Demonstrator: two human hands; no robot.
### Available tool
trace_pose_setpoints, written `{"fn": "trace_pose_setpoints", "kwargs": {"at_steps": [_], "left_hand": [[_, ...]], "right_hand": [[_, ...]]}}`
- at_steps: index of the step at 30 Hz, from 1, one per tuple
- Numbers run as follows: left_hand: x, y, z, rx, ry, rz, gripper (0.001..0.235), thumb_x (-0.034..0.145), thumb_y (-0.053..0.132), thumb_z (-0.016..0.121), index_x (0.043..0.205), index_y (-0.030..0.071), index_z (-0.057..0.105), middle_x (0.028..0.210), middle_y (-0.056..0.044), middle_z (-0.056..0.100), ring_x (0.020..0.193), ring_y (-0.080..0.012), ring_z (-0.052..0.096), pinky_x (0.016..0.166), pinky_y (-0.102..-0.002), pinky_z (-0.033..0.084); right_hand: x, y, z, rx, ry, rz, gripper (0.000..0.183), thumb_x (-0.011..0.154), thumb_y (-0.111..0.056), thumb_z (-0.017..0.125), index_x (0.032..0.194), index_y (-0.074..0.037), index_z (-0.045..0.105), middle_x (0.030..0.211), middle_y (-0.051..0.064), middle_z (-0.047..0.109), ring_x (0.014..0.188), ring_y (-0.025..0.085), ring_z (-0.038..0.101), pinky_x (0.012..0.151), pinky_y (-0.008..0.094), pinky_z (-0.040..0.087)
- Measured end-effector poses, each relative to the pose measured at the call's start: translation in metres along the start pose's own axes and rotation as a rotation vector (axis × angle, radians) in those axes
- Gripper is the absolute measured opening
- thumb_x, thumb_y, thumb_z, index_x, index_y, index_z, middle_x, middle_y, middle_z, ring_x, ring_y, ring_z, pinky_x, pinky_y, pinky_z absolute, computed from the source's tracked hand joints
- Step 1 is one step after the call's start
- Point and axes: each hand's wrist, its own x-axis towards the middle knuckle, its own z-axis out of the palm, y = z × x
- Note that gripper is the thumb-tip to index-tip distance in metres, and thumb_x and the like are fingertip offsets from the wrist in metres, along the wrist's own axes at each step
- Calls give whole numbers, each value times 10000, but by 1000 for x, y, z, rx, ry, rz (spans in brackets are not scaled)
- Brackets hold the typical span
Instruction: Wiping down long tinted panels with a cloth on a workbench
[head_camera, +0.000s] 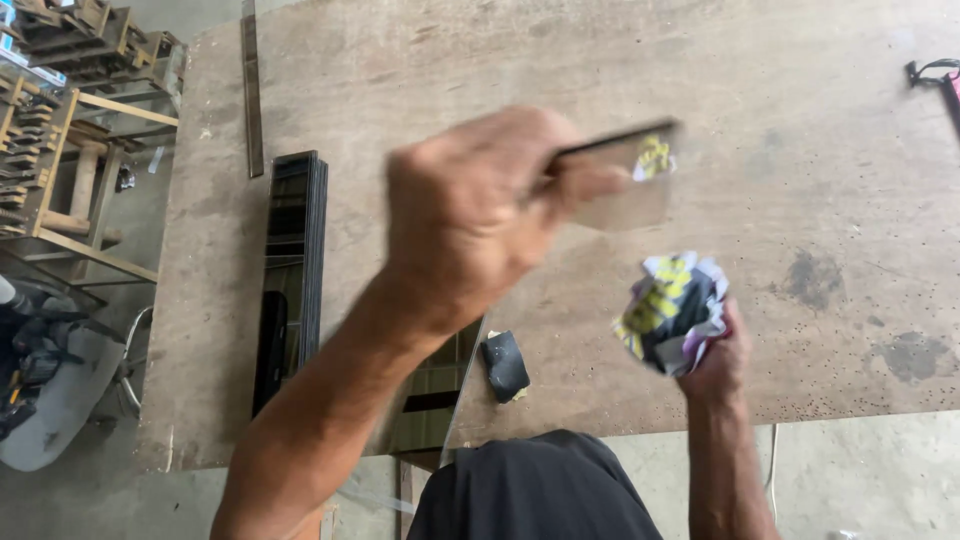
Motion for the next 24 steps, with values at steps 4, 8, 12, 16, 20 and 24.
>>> {"fn": "trace_pose_setpoints", "kwargs": {"at_steps": [4, 8, 12, 16, 20, 24], "left_hand": [[-24, -1, -41, -49, -24, -228, 228, 1061, 214, 645, 939, 23, 664, 741, -47, 662, 529, -116, 572, 432, -229, 490], [-50, -2, -58, -12, 12, -396, 172, 1018, 144, 739, 943, 9, 663, 856, -99, 753, 673, -160, 717, 559, -226, 579], [-63, -10, -69, -31, 11, -461, 183, 986, 119, 765, 972, -33, 664, 930, -132, 755, 805, -210, 751, 688, -280, 623], [-89, -28, -77, 65, 52, -567, 200, 1024, 156, 753, 997, -20, 661, 924, -120, 743, 793, -209, 730, 693, -297, 608], [-118, -54, -85, 140, 149, -684, 248, 1070, 153, 735, 935, -27, 631, 930, -153, 747, 708, -234, 748, 601, -290, 594], [-143, -70, -92, 142, 172, -830, 250, 1080, 181, 727, 930, 0, 642, 886, -112, 725, 693, -197, 724, 629, -277, 569]], "right_hand": [[14, -38, 85, -385, -3, -300, 758, 996, -565, 466, 1578, -86, 384, 1477, 198, 518, 1334, 358, 553, 1042, 521, 530], [32, -2, 110, -816, 142, -529, 575, 1157, -359, 424, 1672, -287, 180, 901, 40, 500, 560, 117, 499, 437, 226, 435], [54, 43, 236, -1303, -440, -910, 244, 1059, -232, 397, 1263, -116, 464, 1058, 108, 554, 831, 190, 552, 620, 329, 514], [100, 78, 182, -1519, -291, -1149, 493, 1056, -380, 273, 1175, -9, 575, 1000, 168, 609, 822, 297, 564, 737, 428, 440], [156, 89, 33, -1547, -174, -1024, 384, 1093, -270, 351, 1063, 8, 614, 1028, 185, 598, 902, 344, 509, 826, 459, 410], [185, 62, -107, -1652, -70, -752, 367, 1115, -268, 282, 950, -50, 527, 930, 119, 506, 878, 273, 439, 780, 412, 374]]}}
